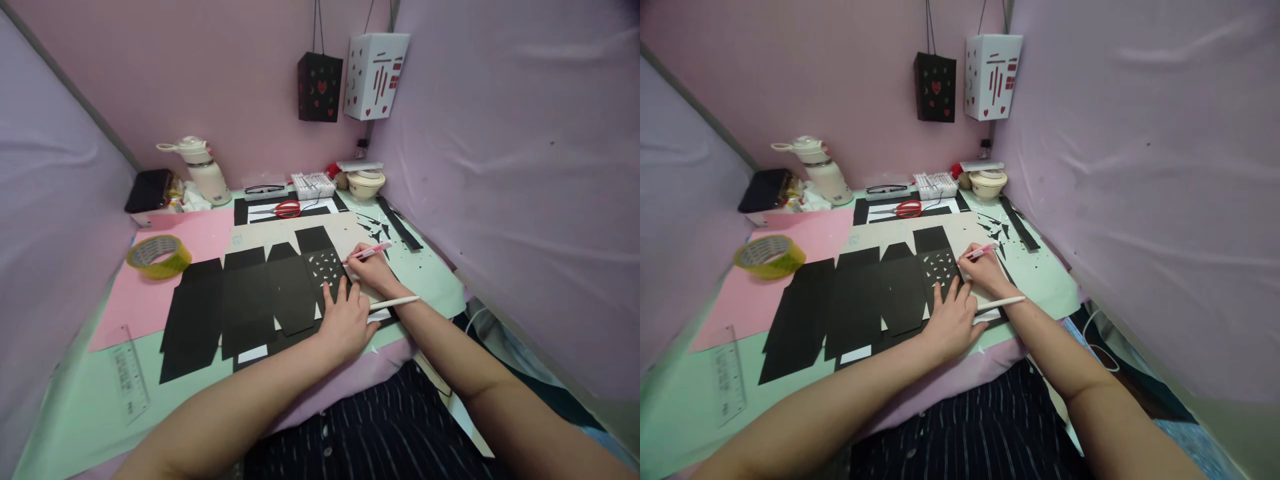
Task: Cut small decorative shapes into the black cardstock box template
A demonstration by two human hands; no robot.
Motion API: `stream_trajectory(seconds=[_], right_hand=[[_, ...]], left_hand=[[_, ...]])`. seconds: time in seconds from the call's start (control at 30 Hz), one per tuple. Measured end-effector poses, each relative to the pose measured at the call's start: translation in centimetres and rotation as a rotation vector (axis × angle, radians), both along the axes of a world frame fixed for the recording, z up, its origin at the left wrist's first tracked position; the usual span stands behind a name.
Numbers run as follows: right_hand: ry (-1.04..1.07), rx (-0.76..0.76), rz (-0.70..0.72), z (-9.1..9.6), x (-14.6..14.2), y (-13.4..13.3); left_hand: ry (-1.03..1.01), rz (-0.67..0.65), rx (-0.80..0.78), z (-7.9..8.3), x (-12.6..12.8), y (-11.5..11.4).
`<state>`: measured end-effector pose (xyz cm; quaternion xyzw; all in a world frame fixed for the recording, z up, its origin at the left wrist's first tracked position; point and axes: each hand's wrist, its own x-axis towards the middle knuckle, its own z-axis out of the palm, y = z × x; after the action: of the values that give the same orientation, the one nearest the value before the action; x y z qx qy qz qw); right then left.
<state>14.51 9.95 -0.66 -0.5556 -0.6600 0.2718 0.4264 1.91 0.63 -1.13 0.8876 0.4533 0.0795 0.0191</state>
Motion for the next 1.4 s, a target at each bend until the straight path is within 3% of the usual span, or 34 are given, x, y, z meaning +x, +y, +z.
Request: stream_trajectory(seconds=[0.13, 0.4, 1.4], right_hand=[[0.105, -0.077, 0.049, 0.3, 0.2, 0.0], [0.119, -0.175, 0.145, 0.9, 0.5, 0.4], [0.032, -0.208, 0.183, 1.2, 0.2, 0.5]], left_hand=[[-0.001, -0.002, 0.003, 0.0, 0.0, 0.0], [-0.007, 0.001, 0.016, 0.0, -0.1, 0.0], [0.000, 0.005, 0.008, -0.1, 0.0, 0.0]])
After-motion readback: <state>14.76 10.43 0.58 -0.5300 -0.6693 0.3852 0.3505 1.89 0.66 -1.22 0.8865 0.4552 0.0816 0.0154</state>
